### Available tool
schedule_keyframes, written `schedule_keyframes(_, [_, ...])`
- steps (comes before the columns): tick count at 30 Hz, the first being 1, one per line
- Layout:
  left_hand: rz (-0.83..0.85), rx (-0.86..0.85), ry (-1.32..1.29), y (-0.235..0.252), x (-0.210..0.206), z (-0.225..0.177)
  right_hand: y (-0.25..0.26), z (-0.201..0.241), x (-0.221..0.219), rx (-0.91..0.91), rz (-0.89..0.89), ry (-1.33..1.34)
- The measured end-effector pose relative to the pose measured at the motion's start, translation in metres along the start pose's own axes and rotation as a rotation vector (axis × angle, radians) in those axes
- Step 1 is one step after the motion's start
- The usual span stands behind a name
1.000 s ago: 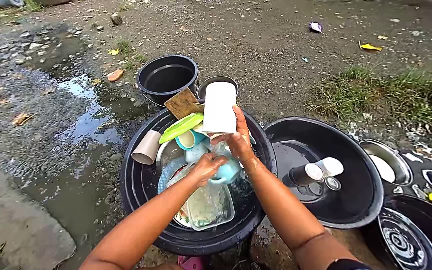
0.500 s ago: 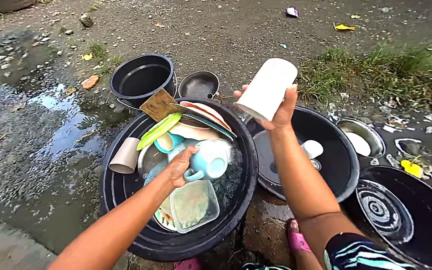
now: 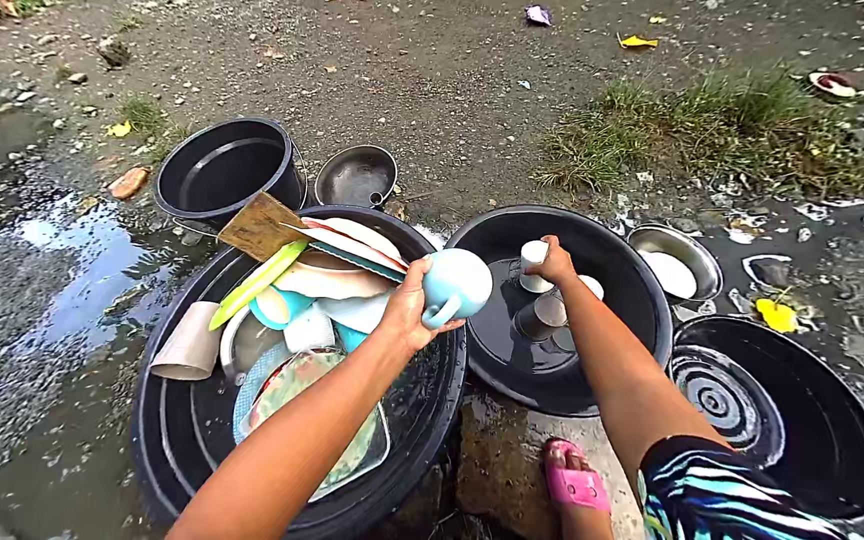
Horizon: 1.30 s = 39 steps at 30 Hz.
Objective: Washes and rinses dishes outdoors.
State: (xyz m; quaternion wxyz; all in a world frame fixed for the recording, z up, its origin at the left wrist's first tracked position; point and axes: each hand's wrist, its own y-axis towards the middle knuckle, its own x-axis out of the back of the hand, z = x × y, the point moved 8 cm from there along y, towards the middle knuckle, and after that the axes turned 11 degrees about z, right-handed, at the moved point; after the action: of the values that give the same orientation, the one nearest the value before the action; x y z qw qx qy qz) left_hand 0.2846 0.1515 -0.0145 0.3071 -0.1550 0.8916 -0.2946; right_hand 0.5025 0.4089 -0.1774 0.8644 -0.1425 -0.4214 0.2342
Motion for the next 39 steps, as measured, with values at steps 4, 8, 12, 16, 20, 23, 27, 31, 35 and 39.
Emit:
schedule_keyframes(4, [-0.061,-0.052,-0.072,0.018,-0.019,0.004,-0.019,0.019,0.019,0.001,-0.006,-0.085])
schedule_keyframes(8, [-0.084,-0.248,-0.061,0.035,-0.045,0.004,-0.087,0.109,0.039,0.307,0.184,0.335])
schedule_keyframes(12, [-0.017,-0.426,0.032,0.044,-0.073,0.003,-0.136,0.167,0.019,0.55,0.563,0.488])
schedule_keyframes(16, [0.176,-0.291,0.311,0.034,-0.084,-0.003,-0.131,0.161,0.019,0.48,0.545,0.592])
schedule_keyframes(20, [0.233,-0.182,0.587,0.007,-0.059,-0.019,-0.092,0.116,0.006,0.301,0.499,0.719])
schedule_keyframes(23, [0.229,-0.228,0.766,-0.014,-0.021,-0.038,-0.056,0.083,-0.01,0.097,0.328,0.518])
schedule_keyframes(27, [0.204,-0.208,0.922,-0.042,0.032,-0.052,-0.027,0.062,-0.048,0.041,0.275,-0.014])
schedule_keyframes(31, [0.252,-0.145,0.994,-0.063,0.09,-0.037,-0.017,0.043,-0.084,-0.054,0.317,-0.419])
schedule_keyframes(35, [0.258,-0.121,1.014,-0.089,0.14,-0.024,-0.01,0.031,-0.098,-0.101,0.289,-0.537])
schedule_keyframes(39, [0.142,-0.239,0.911,-0.114,0.185,-0.023,0.002,0.041,-0.093,0.002,0.363,-0.671])
